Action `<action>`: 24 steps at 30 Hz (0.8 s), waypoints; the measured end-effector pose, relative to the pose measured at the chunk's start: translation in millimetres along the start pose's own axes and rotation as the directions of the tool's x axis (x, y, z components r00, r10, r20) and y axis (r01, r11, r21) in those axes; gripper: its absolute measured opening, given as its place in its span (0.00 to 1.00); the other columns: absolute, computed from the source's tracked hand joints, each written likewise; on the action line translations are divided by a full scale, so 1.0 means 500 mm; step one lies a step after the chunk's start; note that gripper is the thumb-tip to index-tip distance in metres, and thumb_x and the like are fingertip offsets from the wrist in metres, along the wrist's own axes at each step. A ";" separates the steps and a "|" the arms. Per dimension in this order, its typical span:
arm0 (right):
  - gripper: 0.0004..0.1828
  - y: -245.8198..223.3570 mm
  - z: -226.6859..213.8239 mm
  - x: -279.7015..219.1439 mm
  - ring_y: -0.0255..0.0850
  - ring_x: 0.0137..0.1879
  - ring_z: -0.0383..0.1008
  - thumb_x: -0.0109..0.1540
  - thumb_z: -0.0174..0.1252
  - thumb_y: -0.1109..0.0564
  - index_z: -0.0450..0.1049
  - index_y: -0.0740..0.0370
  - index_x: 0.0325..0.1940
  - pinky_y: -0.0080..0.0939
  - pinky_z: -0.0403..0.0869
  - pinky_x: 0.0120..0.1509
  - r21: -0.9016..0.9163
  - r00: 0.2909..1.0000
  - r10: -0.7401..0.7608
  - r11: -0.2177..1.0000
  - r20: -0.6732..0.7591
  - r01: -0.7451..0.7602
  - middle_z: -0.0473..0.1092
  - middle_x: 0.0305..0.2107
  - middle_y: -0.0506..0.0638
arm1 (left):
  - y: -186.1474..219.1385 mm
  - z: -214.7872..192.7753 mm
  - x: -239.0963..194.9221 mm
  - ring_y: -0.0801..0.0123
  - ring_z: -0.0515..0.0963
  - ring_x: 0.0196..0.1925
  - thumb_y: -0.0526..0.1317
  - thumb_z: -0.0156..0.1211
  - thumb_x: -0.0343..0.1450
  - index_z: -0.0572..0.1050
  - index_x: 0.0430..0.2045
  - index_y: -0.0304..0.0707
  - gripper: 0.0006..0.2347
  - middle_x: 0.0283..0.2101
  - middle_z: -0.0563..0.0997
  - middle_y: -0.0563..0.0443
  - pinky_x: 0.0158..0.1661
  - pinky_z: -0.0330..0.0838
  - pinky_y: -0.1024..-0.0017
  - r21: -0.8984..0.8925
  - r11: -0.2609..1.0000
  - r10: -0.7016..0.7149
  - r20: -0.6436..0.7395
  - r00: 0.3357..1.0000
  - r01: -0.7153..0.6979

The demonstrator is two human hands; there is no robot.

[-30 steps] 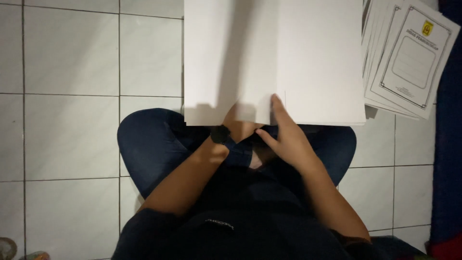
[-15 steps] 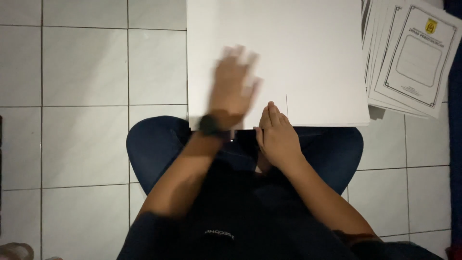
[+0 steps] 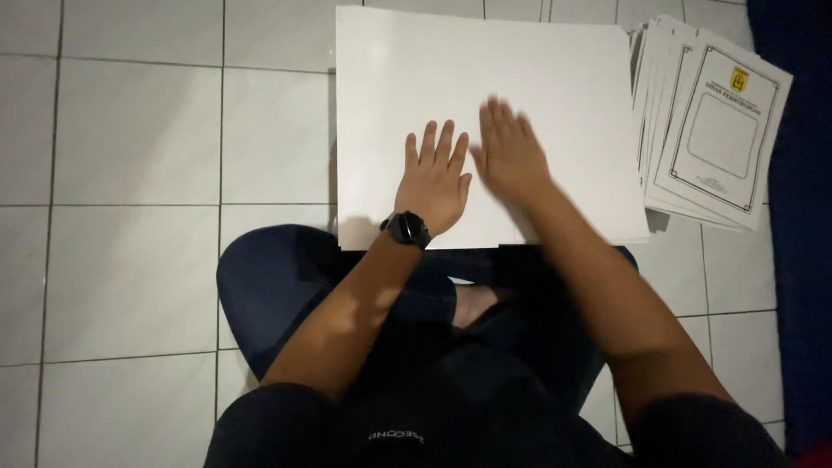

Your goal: The person sits on the floor and repeatedly folds large white sheets of paper in half. They smooth the creases with their hands and place the folded sheets onto a stack beside them.

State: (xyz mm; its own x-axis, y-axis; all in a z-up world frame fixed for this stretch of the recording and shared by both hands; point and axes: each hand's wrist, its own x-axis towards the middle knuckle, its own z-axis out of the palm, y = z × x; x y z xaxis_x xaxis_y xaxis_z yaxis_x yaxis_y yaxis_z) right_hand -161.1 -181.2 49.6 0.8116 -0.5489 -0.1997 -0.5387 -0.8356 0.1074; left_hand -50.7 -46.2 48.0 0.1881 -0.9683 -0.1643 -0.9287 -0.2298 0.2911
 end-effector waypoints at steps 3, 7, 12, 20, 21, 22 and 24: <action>0.39 0.016 -0.026 0.064 0.51 0.84 0.35 0.73 0.17 0.38 0.39 0.66 0.82 0.54 0.37 0.84 0.037 0.996 0.011 0.999 0.083 -0.014 0.38 0.78 0.62 | -0.004 -0.011 0.007 0.46 0.34 0.80 0.49 0.23 0.80 0.43 0.76 0.41 0.26 0.79 0.38 0.39 0.72 0.25 0.43 -0.022 1.000 0.000 0.022 1.000 0.000; 0.38 -0.013 -0.009 0.011 0.53 0.84 0.34 0.73 0.21 0.41 0.40 0.68 0.81 0.55 0.39 0.84 0.064 0.996 0.045 0.997 0.073 -0.050 0.38 0.78 0.64 | 0.001 -0.002 0.000 0.46 0.35 0.80 0.46 0.22 0.80 0.42 0.75 0.34 0.26 0.79 0.40 0.39 0.73 0.27 0.45 -0.010 1.000 -0.010 0.025 1.000 0.010; 0.38 -0.020 0.006 0.001 0.52 0.84 0.33 0.72 0.19 0.43 0.39 0.67 0.81 0.54 0.38 0.84 0.060 0.988 0.118 0.990 0.097 -0.124 0.37 0.78 0.62 | 0.000 -0.011 0.000 0.43 0.33 0.79 0.45 0.20 0.81 0.40 0.74 0.29 0.26 0.79 0.38 0.36 0.73 0.27 0.43 0.057 0.998 0.011 0.023 1.000 -0.013; 0.36 0.026 -0.035 0.210 0.48 0.83 0.29 0.71 0.23 0.46 0.34 0.67 0.80 0.49 0.33 0.84 0.242 0.994 0.106 0.965 0.005 -0.104 0.33 0.78 0.59 | -0.001 0.106 0.042 0.48 0.44 0.79 0.50 0.32 0.78 0.43 0.74 0.36 0.29 0.78 0.48 0.42 0.73 0.38 0.44 0.191 0.978 -0.009 -0.340 0.940 0.078; 0.36 0.027 -0.032 0.212 0.48 0.83 0.29 0.71 0.23 0.46 0.34 0.67 0.80 0.49 0.33 0.84 0.241 0.995 0.101 0.966 -0.005 -0.097 0.33 0.78 0.59 | -0.001 0.062 0.023 0.48 0.44 0.79 0.50 0.32 0.78 0.43 0.74 0.36 0.29 0.78 0.48 0.42 0.73 0.38 0.44 0.195 0.977 -0.012 -0.349 0.937 0.085; 0.37 0.031 -0.034 0.218 0.48 0.84 0.30 0.71 0.21 0.44 0.35 0.65 0.81 0.50 0.34 0.84 0.158 0.994 0.107 0.981 0.036 -0.111 0.34 0.79 0.59 | -0.002 0.015 0.008 0.46 0.39 0.79 0.47 0.25 0.79 0.39 0.74 0.33 0.27 0.78 0.42 0.39 0.73 0.31 0.44 0.107 0.994 -0.006 -0.149 0.989 0.022; 0.38 0.043 -0.033 0.232 0.48 0.84 0.31 0.72 0.20 0.42 0.37 0.63 0.83 0.52 0.35 0.85 0.069 0.991 0.121 0.990 0.060 -0.126 0.35 0.79 0.59 | 0.000 -0.031 -0.008 0.44 0.33 0.79 0.44 0.19 0.80 0.36 0.74 0.31 0.26 0.79 0.37 0.36 0.72 0.25 0.44 0.014 1.000 0.024 0.041 0.999 -0.025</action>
State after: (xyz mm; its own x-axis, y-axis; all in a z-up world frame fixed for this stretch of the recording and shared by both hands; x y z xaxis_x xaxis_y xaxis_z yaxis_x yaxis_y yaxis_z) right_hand -74.9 -263.1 44.6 0.7251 -0.6442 -0.2435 -0.6507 -0.7566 0.0639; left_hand -46.2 -44.0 63.3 0.1520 -0.9688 -0.1957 -0.9375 -0.2040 0.2818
